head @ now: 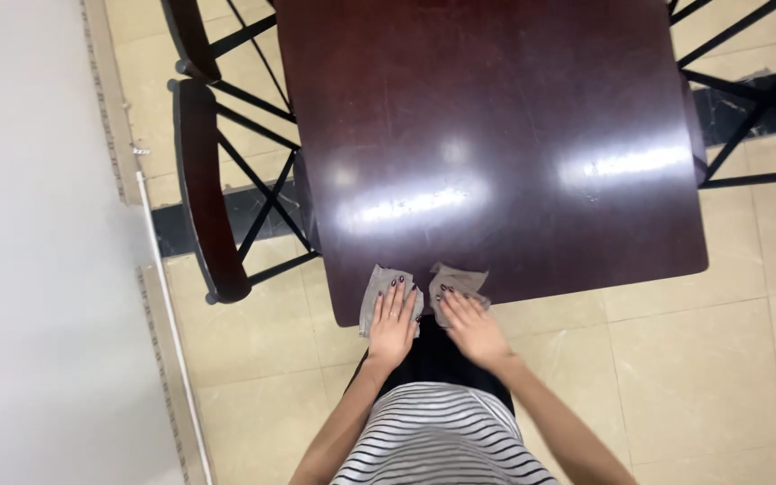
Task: Clean several restaurant tables and chair backs using two cleaning cloths.
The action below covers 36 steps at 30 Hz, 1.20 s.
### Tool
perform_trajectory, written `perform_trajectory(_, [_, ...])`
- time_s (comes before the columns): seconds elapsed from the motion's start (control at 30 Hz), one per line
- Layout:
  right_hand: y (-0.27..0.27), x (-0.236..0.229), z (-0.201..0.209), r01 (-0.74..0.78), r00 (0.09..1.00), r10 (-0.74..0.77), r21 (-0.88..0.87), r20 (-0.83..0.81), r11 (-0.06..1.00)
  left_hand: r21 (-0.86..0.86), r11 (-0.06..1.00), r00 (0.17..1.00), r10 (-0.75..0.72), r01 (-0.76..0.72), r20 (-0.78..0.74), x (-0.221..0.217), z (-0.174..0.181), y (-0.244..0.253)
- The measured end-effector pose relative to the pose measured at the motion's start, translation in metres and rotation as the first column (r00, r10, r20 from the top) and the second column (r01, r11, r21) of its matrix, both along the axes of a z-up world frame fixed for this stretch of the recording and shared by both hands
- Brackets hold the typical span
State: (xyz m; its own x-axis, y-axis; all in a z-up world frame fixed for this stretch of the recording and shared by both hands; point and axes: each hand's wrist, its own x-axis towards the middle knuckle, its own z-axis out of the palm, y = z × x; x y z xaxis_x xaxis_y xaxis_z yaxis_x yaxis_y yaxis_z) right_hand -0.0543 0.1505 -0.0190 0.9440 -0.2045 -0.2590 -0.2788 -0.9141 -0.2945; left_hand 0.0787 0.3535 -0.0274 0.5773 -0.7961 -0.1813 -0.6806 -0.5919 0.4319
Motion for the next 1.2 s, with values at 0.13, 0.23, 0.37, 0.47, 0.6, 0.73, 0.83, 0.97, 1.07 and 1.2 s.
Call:
perform_trajectory(0.13, [-0.078,-0.011,-0.010,-0.058,0.973,0.052,0.018,0.224,0.998,0.041,0.998,0.998,-0.041,0.039,0.052,0.003,0.006,0.005])
perform_trajectory(0.23, [-0.118,0.010,-0.013,0.227,0.937,-0.200,-0.065,0.287,0.972,0.012,0.995,0.995,-0.099,0.099,0.026,0.013,0.007,0.003])
perform_trajectory(0.37, [-0.053,-0.003,-0.047,0.034,0.954,0.000,-0.109,0.299,0.993,0.017,0.994,0.993,-0.108,0.108,0.052,0.001,0.006,0.010])
perform_trajectory(0.47, [0.013,-0.007,-0.032,-0.427,0.873,0.335,0.225,0.354,0.876,0.005,1.000,0.996,-0.016,0.015,0.088,-0.003,-0.002,0.018])
perform_trajectory(0.6, [-0.011,0.041,-0.031,-0.366,0.888,0.319,0.088,0.331,0.927,0.029,0.996,0.995,0.089,-0.088,-0.034,0.042,-0.001,0.008])
perform_trajectory(0.73, [-0.039,0.122,-0.017,0.099,0.977,-0.101,0.018,0.186,0.995,-0.035,0.981,0.980,0.194,-0.193,0.039,0.111,-0.007,-0.016])
perform_trajectory(0.83, [-0.001,0.134,0.000,0.158,0.949,-0.153,0.002,0.277,0.987,-0.010,0.989,0.987,0.148,-0.147,0.064,0.114,-0.010,-0.006])
perform_trajectory(0.97, [0.081,0.101,0.002,-0.018,0.969,-0.008,0.101,0.249,0.995,-0.034,0.991,0.992,-0.128,0.128,0.001,0.091,-0.003,0.055])
perform_trajectory(1.07, [0.085,0.105,-0.015,-0.018,0.982,0.019,-0.009,0.188,1.000,-0.073,0.943,0.944,-0.327,0.323,-0.038,0.115,-0.009,0.087])
perform_trajectory(1.2, [0.064,0.179,-0.024,0.174,0.976,-0.159,-0.089,0.150,0.981,-0.042,0.933,0.933,-0.355,0.358,0.064,0.181,-0.029,0.060])
